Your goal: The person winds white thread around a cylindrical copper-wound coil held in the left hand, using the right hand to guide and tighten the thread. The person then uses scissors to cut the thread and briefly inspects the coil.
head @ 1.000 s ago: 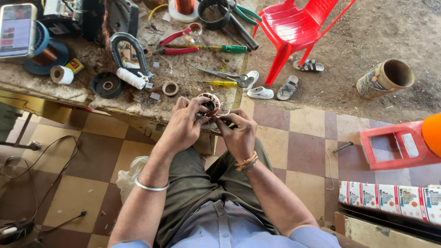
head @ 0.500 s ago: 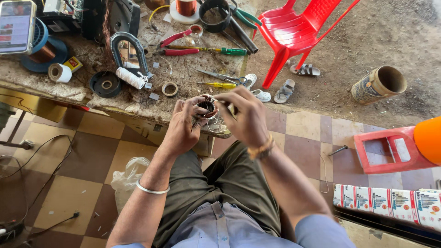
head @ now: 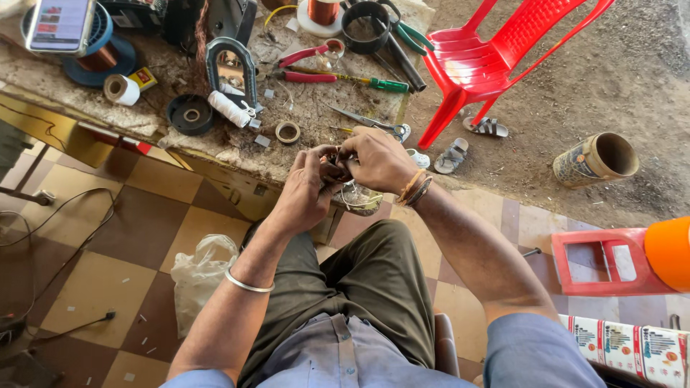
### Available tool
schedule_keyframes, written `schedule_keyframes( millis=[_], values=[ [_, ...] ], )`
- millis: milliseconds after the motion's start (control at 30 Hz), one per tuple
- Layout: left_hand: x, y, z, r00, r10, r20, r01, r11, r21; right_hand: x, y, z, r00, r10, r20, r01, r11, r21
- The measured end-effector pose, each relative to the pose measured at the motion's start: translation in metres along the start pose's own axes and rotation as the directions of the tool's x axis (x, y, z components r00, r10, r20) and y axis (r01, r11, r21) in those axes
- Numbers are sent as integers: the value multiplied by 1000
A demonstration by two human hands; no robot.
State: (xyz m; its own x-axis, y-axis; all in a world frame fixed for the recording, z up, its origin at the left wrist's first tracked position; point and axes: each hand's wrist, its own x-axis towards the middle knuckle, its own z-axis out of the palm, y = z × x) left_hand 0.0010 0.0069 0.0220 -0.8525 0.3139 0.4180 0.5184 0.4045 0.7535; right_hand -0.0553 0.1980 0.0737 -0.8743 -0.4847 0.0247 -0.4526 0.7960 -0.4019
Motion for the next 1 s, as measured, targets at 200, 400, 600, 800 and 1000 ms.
schedule_keyframes(
  millis=[200, 400, 600, 800, 1000],
  values=[
    [-1, -3, 0, 1000, 19, 9, -19, 1000, -7, 14, 10, -9, 973, -83, 215, 65, 994, 88],
    [0, -2, 1, 1000, -13, -13, 12, 1000, -24, 20, 0, -13, 981, -38, 188, 31, 999, 42],
    [0, -7, 1, 999, -41, 5, 41, 994, -101, -3, -12, 6, 943, -71, -325, 107, 990, 93],
    [1, -6, 3, 998, -53, 14, 54, 997, -54, -15, -18, 10, 899, 86, -430, 34, 964, 265],
    [1, -6, 2, 998, -60, 16, 61, 991, -120, -14, -8, -2, 978, 70, -198, -24, 975, 222]
  ],
)
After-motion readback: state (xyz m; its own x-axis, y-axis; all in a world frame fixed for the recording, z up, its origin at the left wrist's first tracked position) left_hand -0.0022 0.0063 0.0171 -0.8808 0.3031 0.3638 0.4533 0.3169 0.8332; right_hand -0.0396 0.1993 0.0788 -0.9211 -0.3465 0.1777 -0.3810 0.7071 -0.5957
